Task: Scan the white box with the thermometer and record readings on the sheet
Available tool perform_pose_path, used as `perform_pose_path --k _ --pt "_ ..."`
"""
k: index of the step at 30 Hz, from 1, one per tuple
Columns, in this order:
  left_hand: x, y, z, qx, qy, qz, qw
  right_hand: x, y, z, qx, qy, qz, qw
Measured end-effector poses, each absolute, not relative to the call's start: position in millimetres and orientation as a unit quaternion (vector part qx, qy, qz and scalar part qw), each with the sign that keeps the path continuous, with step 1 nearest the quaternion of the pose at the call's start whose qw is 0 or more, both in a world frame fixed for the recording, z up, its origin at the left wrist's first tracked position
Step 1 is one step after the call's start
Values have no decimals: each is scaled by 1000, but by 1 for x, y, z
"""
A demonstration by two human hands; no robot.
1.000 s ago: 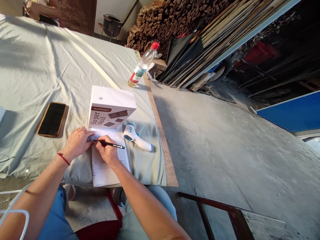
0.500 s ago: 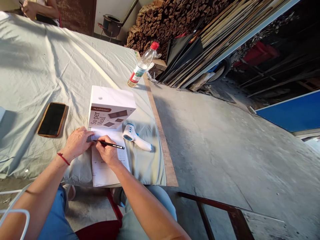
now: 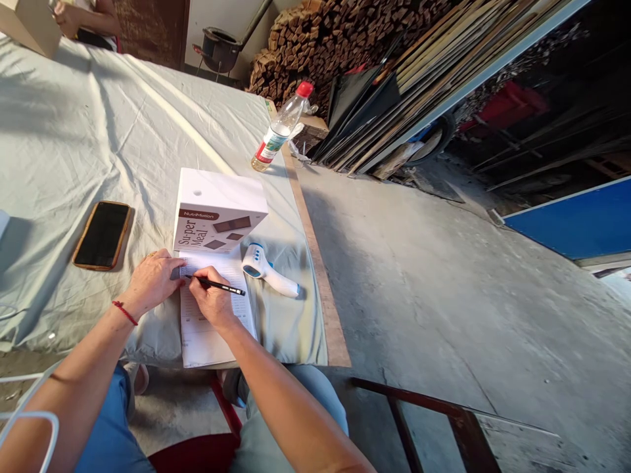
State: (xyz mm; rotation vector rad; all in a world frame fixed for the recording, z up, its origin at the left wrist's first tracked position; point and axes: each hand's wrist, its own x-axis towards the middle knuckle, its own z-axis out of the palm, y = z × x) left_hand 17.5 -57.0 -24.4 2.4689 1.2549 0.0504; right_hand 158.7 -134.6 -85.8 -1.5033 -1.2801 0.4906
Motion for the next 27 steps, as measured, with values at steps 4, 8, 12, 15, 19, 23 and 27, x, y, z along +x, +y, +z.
perform_pose_path --k 4,8,12,15,19,23,27 --pt "18 -58 -23 874 451 7 182 158 -134 -88 -625 -525 188 547" --pt "18 -58 -22 875 448 11 181 157 -134 -91 -632 -516 184 548" --pt "19 -58 -21 875 449 2 183 158 -134 -91 -641 -523 184 531" --pt "19 -58 -20 873 450 -4 187 158 -135 -90 -637 -525 189 531" --pt "19 -57 -21 869 455 1 196 157 -136 -89 -625 -500 188 569" --pt "18 -57 -23 870 453 11 194 156 -136 -90 -632 -492 190 567" --pt "18 -57 -25 871 452 15 191 157 -135 -91 -640 -500 183 554"
